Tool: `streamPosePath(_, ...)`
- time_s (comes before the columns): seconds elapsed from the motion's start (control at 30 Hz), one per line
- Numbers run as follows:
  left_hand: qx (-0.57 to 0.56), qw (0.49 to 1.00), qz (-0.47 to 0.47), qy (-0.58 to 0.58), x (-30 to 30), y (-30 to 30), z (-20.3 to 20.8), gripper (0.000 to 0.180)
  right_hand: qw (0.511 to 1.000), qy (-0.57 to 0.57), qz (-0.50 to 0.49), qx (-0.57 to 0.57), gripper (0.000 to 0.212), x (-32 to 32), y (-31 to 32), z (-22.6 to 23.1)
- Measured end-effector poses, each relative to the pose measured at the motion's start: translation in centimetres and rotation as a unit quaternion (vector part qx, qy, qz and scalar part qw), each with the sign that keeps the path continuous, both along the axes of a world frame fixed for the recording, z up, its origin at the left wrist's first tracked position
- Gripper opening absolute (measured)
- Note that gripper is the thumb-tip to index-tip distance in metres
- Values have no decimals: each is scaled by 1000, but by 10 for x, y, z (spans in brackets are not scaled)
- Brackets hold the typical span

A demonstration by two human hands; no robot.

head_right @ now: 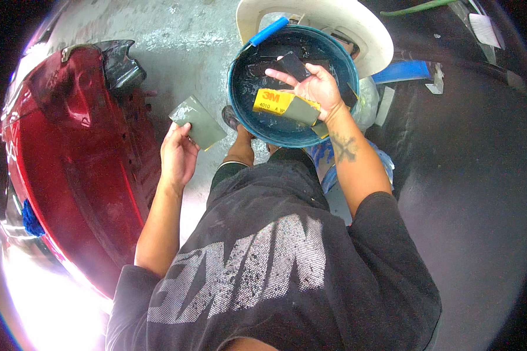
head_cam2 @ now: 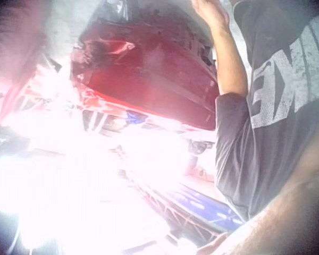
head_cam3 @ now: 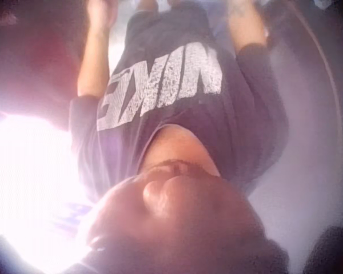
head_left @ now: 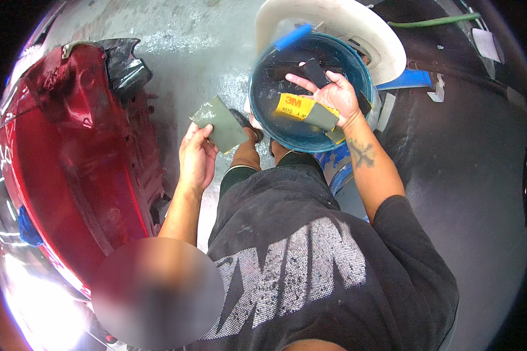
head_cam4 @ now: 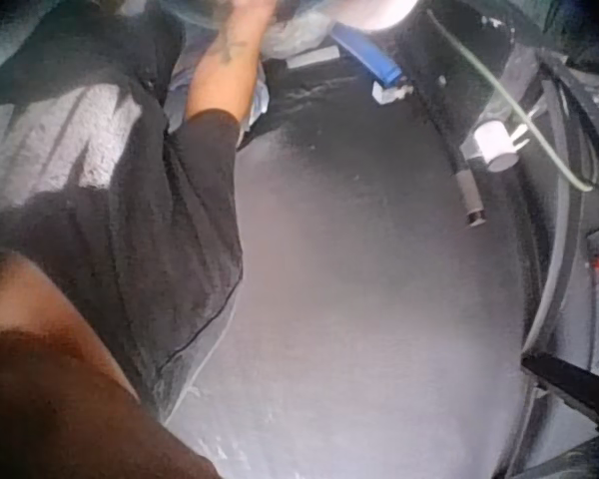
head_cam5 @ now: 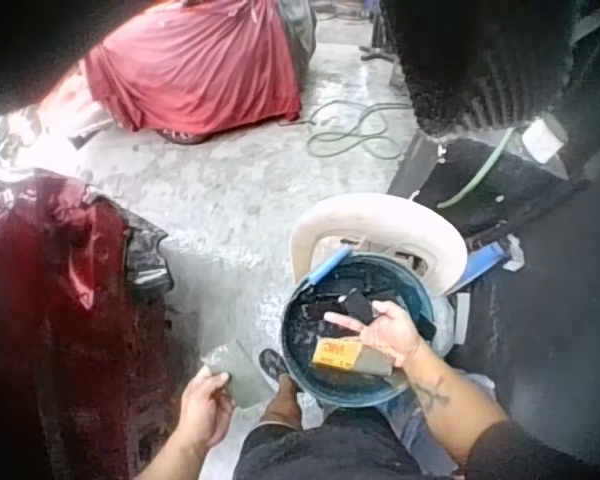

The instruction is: The person sands the rear trunk lid of a red car using wet sandpaper and a blue cloth. They repeatedly dip the sandpaper into a bucket of water and wipe the surface to remove residue. The person switches between different grits of sandpaper during the process.

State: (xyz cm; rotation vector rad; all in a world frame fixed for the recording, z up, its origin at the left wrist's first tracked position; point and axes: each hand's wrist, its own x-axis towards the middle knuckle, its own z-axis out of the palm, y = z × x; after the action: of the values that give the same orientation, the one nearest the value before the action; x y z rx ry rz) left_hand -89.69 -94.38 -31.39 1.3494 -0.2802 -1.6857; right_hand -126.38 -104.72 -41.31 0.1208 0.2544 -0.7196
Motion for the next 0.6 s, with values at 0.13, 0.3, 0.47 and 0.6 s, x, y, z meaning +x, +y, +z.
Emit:
streamPosePath(0.13, -23, 999, -5, -41, -12, -7, -3, 36, 998, 9, -60, 3, 71, -9, 6, 7)
streamPosePath(0.3, -22, 972, -129, -197, -35, -32, 1, 63, 988, -55, -115, 86, 83, -22, 9, 2)
streamPosePath(0.47, -79, 914, -335, -215, -97, -63, 10, 44, 981, -95, -160, -48, 74, -7, 13, 21)
streamPosePath(0.6, 89, 946, -311, -35, -130, -72, 11, 62, 967, 29, -201, -156, 69, 3, 15, 35)
